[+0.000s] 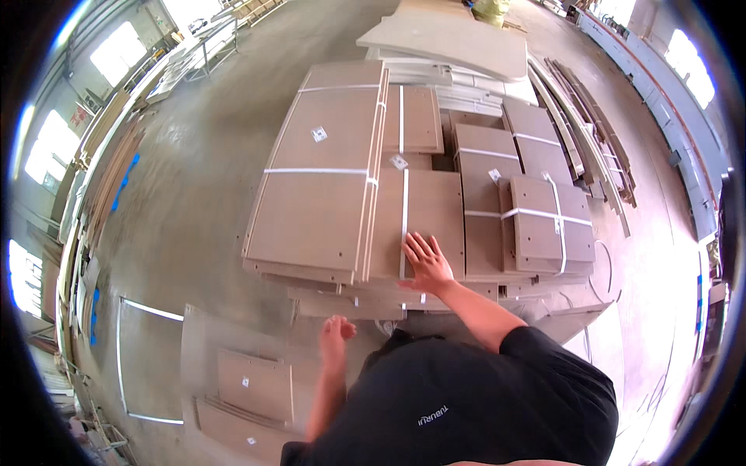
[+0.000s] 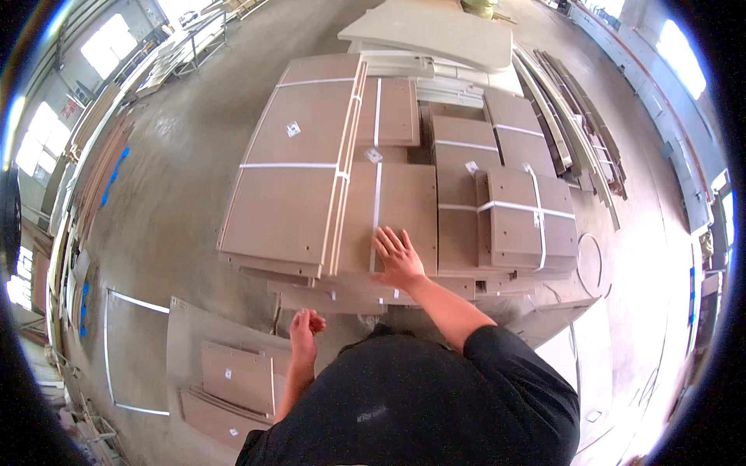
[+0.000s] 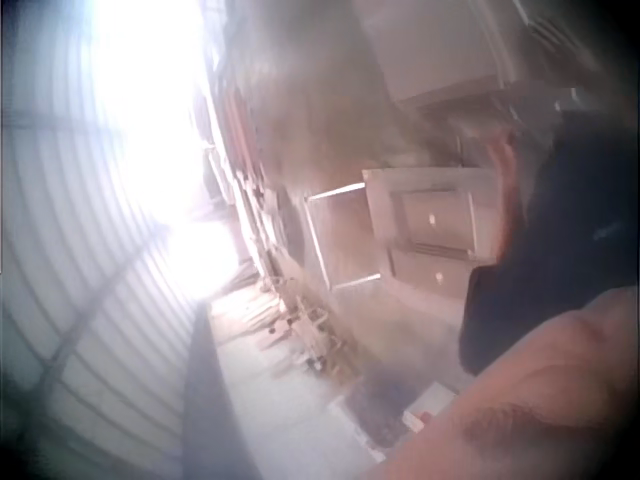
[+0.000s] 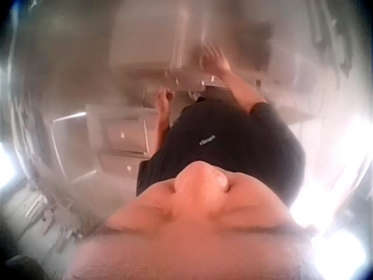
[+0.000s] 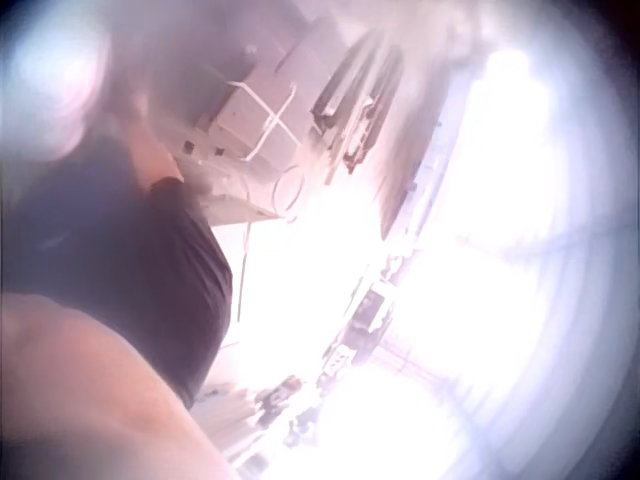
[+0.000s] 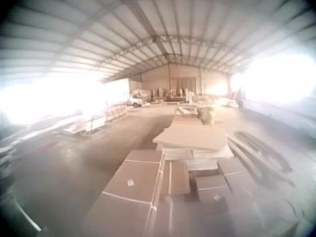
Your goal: The person bundles flat wooden panels with white plastic straps in a workshop. They pick up panels, align them on a table, wrap straps around them, and stack the finished bundles. The person also walks to a machine to operate a touchscreen and uses a marker to write on a white panel.
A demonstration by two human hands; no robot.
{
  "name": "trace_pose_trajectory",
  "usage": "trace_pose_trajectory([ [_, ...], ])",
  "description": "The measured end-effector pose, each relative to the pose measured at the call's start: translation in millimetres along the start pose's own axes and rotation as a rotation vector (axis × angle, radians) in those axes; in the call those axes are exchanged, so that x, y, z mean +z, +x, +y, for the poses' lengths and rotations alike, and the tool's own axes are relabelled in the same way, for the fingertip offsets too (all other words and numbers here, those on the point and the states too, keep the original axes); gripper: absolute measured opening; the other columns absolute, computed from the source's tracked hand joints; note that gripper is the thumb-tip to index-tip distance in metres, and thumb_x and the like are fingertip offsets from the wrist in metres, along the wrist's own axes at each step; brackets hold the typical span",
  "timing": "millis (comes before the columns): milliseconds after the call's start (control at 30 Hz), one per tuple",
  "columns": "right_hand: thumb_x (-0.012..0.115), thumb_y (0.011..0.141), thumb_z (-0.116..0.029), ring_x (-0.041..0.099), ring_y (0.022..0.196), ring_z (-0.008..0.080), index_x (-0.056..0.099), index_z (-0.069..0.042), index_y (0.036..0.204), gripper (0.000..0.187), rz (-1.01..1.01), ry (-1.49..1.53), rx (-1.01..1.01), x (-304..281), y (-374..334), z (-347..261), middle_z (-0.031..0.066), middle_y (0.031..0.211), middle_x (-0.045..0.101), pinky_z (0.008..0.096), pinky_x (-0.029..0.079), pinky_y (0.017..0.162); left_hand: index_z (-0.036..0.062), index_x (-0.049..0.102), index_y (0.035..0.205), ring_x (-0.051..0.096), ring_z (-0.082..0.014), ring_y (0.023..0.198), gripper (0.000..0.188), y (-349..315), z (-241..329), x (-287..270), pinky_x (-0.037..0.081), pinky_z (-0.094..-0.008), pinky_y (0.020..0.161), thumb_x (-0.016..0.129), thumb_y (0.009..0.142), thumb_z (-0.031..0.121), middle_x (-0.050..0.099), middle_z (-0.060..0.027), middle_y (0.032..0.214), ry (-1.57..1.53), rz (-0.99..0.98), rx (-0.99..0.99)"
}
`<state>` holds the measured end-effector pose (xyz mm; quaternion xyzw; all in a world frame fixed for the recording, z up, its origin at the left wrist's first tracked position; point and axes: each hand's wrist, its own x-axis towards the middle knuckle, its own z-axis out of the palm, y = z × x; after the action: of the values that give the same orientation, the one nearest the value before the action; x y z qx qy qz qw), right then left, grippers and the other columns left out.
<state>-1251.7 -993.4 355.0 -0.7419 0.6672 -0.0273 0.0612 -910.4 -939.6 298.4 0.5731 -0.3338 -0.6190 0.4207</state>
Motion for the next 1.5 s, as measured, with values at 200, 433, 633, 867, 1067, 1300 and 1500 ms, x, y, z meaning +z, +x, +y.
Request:
trace_pose_trajectory([
  [200,0.060,0.085,-0.075,0.013,0.160,0.0236,0.026,-0.011,0.164,0.107,0.016,-0.051,-0.012,18,-6,0,0.0074,0.173,0.018,0.0493,0.009,0.130,0.0023,0.067,0.099,0.068,-0.0168,0.079,0.032,-121,-90,-11,0.055,-0.0324,0.075,0.058,0.104,0.032,0.071,-0.0091,0.083,0.119,-0.029,-0.200],
  [433,0.059,0.087,-0.074,0.011,0.160,0.0226,0.024,-0.014,0.165,0.105,0.061,-0.072,-0.013,39,-10,0,0.0049,0.173,0.017,0.0465,0.008,0.130,0.0023,0.068,0.103,0.068,-0.0153,0.084,0.028,-256,-132,-35,0.054,-0.0302,0.079,0.061,0.103,0.030,0.073,-0.0072,0.090,0.130,0.004,-0.315],
  [633,0.054,0.095,-0.069,0.008,0.161,0.0206,0.020,-0.017,0.166,0.095,0.034,-0.091,0.049,48,-19,-6,0.0028,0.174,0.013,0.0442,0.008,0.131,0.0017,0.067,0.106,0.067,-0.0141,0.081,0.028,-334,-160,-70,0.055,-0.0293,0.078,0.062,0.103,0.029,0.073,-0.0069,0.091,0.014,0.257,-0.311],
  [867,0.065,0.095,-0.045,0.025,0.156,0.0264,0.041,-0.015,0.157,0.073,0.200,0.022,-0.104,71,-91,-31,0.0073,0.167,0.033,0.0420,0.020,0.128,-0.0002,0.066,0.109,0.067,-0.0143,0.080,0.028,-377,-186,-122,0.055,-0.0293,0.076,0.063,0.103,0.027,0.072,-0.0091,0.092,0.044,0.293,-0.276],
  [1067,0.063,0.098,-0.046,0.059,0.130,0.0334,0.058,-0.009,0.143,0.059,-0.260,0.532,-0.066,145,-271,-159,0.0185,0.137,0.064,0.0445,0.045,0.108,0.0013,0.065,0.110,0.067,-0.0155,0.078,0.025,-404,-280,-242,0.056,-0.0303,0.074,0.062,0.104,0.026,0.071,-0.0095,0.090,-0.170,0.441,-0.310],
  [1300,0.060,0.100,-0.049,0.060,0.125,0.0257,0.063,-0.002,0.136,0.059,-0.769,0.679,-0.343,305,-407,-215,0.0150,0.131,0.068,0.0373,0.043,0.108,0.0050,0.066,0.109,0.068,-0.0193,0.072,0.029,-461,-419,-438,0.055,-0.0353,0.062,0.060,0.097,0.031,0.072,-0.0128,0.090,-0.401,0.613,-0.525],
  [1500,0.066,0.096,-0.051,0.069,0.115,0.0253,0.067,-0.004,0.131,0.059,-1.077,0.349,-0.006,226,-428,-362,0.0149,0.121,0.074,0.0358,0.051,0.100,0.0033,0.070,0.075,0.067,-0.0213,0.058,0.032,-502,-513,-602,0.049,-0.0361,0.048,0.056,0.092,0.026,0.070,-0.0160,0.076,-0.367,0.835,-0.640],
])
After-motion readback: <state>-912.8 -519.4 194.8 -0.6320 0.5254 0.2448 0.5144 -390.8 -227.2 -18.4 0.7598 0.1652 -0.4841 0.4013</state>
